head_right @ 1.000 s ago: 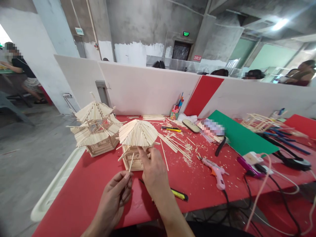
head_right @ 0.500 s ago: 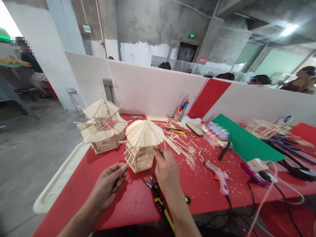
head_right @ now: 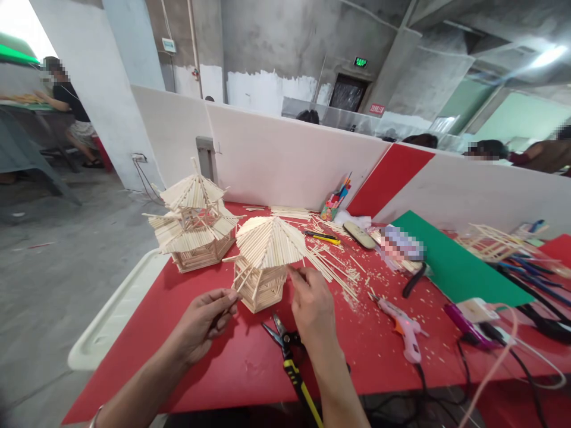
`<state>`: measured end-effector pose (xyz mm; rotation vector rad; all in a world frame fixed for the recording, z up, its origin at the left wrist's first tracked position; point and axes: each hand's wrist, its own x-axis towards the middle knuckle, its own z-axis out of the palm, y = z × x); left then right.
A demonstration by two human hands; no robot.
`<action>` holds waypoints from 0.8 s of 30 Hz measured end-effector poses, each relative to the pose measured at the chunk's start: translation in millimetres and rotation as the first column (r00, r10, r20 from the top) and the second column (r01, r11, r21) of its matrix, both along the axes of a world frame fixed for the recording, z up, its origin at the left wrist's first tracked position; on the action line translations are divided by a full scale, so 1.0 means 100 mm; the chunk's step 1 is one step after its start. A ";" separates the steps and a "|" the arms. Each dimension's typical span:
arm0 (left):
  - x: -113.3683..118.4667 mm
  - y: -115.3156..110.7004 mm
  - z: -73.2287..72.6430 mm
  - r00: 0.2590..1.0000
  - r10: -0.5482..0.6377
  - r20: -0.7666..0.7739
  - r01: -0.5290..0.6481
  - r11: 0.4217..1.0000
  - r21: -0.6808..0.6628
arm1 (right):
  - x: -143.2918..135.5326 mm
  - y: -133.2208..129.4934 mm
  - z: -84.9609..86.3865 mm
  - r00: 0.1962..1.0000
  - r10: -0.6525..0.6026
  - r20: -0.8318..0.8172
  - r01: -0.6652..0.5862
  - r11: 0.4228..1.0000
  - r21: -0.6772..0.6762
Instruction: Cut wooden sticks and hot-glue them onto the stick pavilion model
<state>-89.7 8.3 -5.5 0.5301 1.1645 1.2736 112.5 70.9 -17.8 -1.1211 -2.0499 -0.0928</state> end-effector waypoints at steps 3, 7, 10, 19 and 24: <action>0.00 0.01 -0.01 1.000 0.002 0.006 -0.002 1.000 0.003 | 0.00 0.00 0.01 1.000 0.005 -0.001 -0.005 1.000 0.010; -0.01 0.03 -0.01 1.000 0.013 0.001 -0.013 1.000 0.002 | 0.00 0.00 0.01 1.000 -0.002 -0.003 0.002 1.000 0.015; -0.02 0.04 0.00 1.000 0.014 -0.016 -0.014 1.000 -0.002 | 0.00 -0.01 0.00 1.000 0.000 -0.005 0.000 1.000 0.016; -0.05 0.06 0.01 0.997 -0.001 -0.075 0.001 1.000 -0.001 | 0.00 0.00 -0.01 1.000 0.000 -0.008 0.000 1.000 0.024; -0.07 0.09 0.01 0.996 -0.016 -0.088 0.016 1.000 0.004 | 0.00 0.00 -0.02 1.000 -0.001 -0.005 0.001 1.000 0.027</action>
